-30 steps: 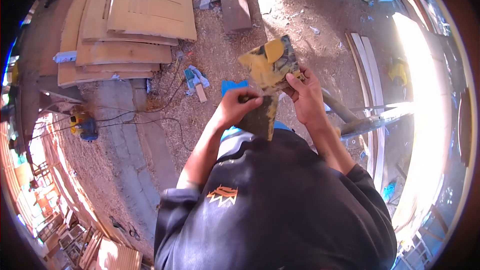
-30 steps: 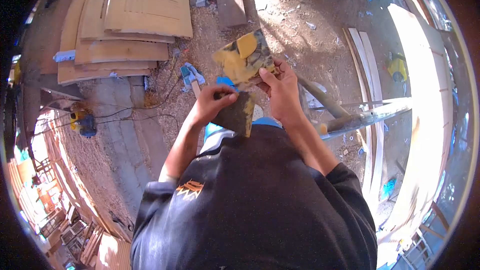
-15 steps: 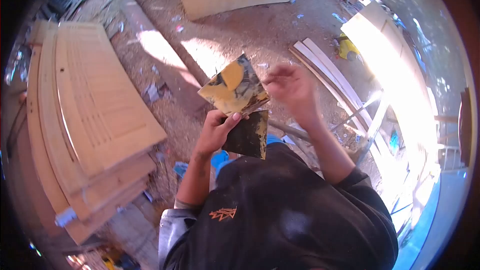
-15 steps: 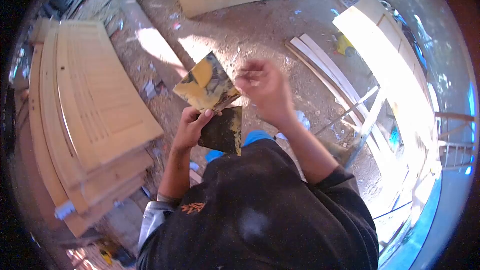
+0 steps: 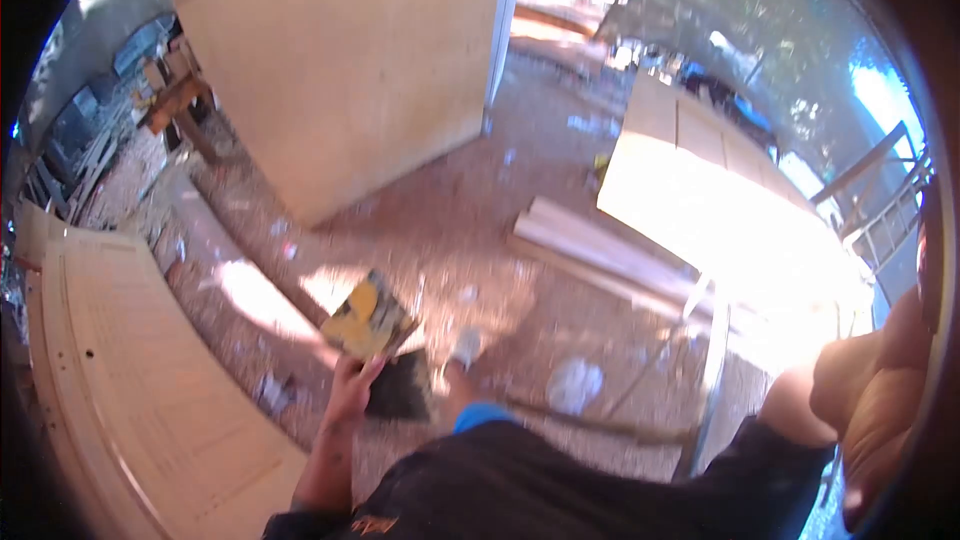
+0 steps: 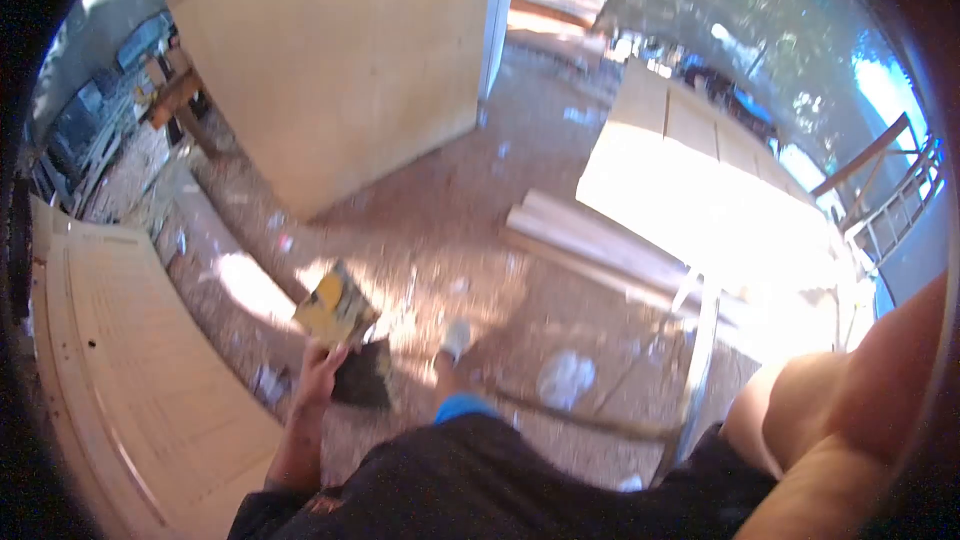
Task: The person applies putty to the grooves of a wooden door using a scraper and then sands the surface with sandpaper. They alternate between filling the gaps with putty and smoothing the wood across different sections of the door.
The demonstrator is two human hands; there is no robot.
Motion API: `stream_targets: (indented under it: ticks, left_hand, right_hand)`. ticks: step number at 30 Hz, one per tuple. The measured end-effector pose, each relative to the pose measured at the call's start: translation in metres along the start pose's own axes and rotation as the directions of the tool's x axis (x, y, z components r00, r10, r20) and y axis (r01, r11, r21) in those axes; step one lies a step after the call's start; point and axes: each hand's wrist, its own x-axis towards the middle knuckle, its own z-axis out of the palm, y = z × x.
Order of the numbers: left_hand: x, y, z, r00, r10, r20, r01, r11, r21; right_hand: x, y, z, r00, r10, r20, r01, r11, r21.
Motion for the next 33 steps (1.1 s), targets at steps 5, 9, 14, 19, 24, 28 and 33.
stream_targets:
  ticks: [5,9,14,19,24,28,33]
  left_hand:
    - [0.057,-0.006,-0.024,0.978,-0.206,-0.015,0.206,0.978,0.005]
    - [0.132,0.000,-0.004,0.995,-0.096,-0.026,0.098,0.993,0.059]
    - [0.282,0.019,0.034,0.981,-0.175,0.084,0.151,0.959,0.238]
    - [0.337,0.011,0.085,0.918,-0.199,0.343,0.178,0.980,0.093]
    - [0.417,-0.015,0.131,0.812,-0.532,0.240,0.476,0.842,0.255]
    - [0.479,0.012,0.199,0.784,-0.564,0.259,0.520,0.825,0.222]
    - [0.567,-0.023,0.254,0.592,-0.439,0.676,0.390,0.890,0.237]
  right_hand:
    - [-0.015,0.042,0.030,0.976,0.216,-0.040,-0.218,0.974,-0.067]
    - [-0.002,0.065,0.062,0.946,0.312,-0.092,-0.321,0.940,-0.112]
    - [0.079,0.101,0.099,0.893,0.440,-0.097,-0.451,0.873,-0.184]
    - [0.049,0.081,0.056,0.790,0.581,-0.196,-0.612,0.725,-0.316]
    - [0.032,0.058,0.042,0.645,0.703,-0.298,-0.754,0.524,-0.396]
    - [0.038,0.036,0.046,0.557,0.723,-0.409,-0.818,0.389,-0.424]
    - [0.041,0.014,0.055,0.469,0.720,-0.512,-0.868,0.267,-0.419]
